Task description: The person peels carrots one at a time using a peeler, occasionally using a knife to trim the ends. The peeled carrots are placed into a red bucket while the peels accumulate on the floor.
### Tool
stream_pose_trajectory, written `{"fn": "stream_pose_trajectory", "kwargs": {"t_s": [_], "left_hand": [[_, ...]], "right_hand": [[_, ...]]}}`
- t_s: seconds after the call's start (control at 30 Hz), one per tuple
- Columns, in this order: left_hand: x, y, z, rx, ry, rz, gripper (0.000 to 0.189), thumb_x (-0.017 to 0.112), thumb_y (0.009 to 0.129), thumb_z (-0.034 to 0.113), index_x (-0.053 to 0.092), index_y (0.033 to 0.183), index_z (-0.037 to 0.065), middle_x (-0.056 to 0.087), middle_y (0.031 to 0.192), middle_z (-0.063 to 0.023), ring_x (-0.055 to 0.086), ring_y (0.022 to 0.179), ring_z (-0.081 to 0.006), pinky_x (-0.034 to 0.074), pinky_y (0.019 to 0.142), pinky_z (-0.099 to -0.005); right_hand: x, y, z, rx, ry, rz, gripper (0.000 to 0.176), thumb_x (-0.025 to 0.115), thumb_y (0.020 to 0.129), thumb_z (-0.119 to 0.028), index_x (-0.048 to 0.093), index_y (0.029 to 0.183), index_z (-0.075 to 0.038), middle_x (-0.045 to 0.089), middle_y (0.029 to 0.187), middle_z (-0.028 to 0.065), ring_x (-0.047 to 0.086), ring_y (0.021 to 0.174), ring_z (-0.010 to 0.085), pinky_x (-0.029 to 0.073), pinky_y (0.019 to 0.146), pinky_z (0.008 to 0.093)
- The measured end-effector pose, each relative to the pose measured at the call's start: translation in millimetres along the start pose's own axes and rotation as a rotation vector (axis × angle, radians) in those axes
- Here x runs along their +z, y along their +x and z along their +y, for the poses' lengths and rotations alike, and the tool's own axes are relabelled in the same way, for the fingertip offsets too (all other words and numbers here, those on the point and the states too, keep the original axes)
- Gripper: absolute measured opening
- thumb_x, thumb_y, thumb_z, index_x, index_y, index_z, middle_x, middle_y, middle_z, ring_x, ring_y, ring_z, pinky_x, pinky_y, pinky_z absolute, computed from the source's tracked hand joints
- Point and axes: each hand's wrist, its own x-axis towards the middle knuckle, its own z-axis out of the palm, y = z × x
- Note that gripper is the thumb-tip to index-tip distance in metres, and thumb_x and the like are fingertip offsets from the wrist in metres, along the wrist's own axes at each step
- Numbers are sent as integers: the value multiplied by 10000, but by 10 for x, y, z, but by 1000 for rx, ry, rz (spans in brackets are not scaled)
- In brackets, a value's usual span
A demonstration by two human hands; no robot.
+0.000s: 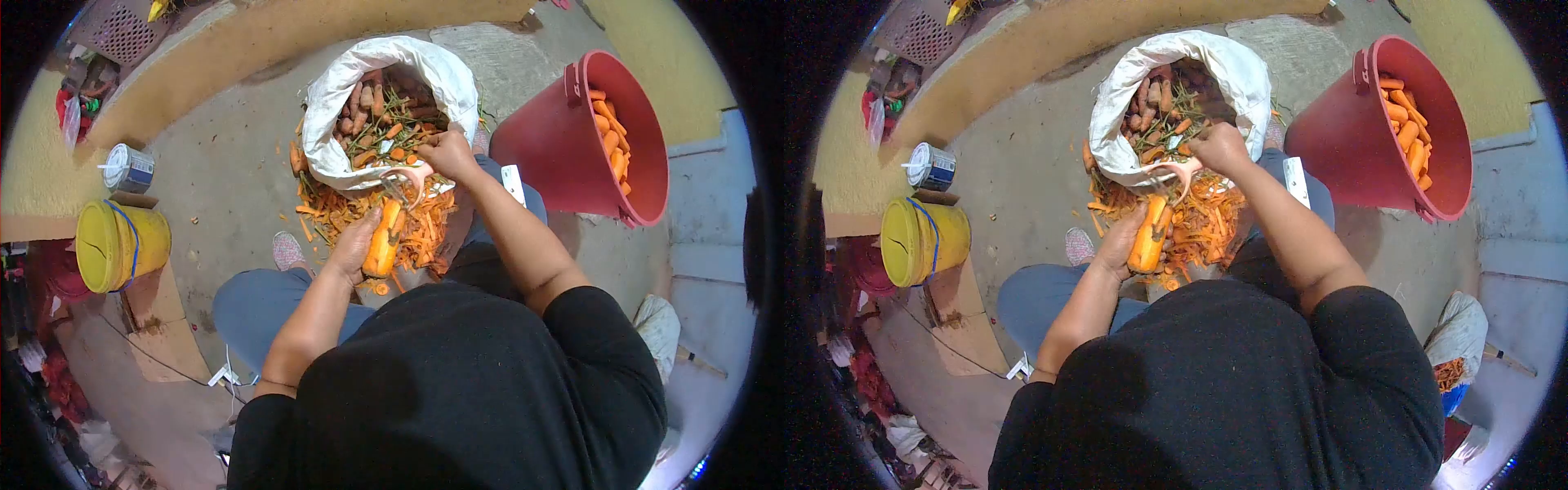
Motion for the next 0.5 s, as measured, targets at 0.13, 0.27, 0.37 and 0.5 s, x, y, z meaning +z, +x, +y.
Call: {"fn": "stream_pose_trajectory", "kwargs": {"t_s": [0.13, 0.27, 0.37, 0.5], "left_hand": [[102, -96, 111, 33, -18, 30, 394, 386, 904, 372, 522, 1031, 25, 601, 796, -87, 574, 651, -147, 488, 565, -256], [48, -62, 83, 97, -155, 19, 391, 466, 874, 348, 478, 1103, 32, 592, 874, -85, 575, 699, -144, 497, 583, -267], [148, -85, 90, 191, -126, -23, 410, 536, 842, 310, 444, 1147, 51, 579, 924, -85, 585, 710, -154, 507, 597, -270], [163, -84, 40, 177, -106, -117, 433, 598, 801, 238, 437, 1153, 44, 581, 910, -94, 609, 696, -176, 521, 606, -272]], "right_hand": [[-33, 113, 165, 168, -5, 96, 368, 544, 692, -379, 653, 715, -28, 597, 798, 223, 581, 749, 365, 464, 714, 388], [256, -15, 316, 177, 300, -47, 336, 535, 752, -355, 594, 763, -24, 582, 873, 223, 574, 803, 358, 450, 705, 414], [431, -378, 208, 120, 456, -237, 241, 515, 810, -253, 516, 806, -12, 579, 786, 192, 571, 730, 328, 442, 640, 402], [302, -1008, -364, 85, 590, -307, 261, 501, 847, -234, 503, 802, 23, 561, 720, 161, 548, 650, 241, 431, 606, 359]]}}
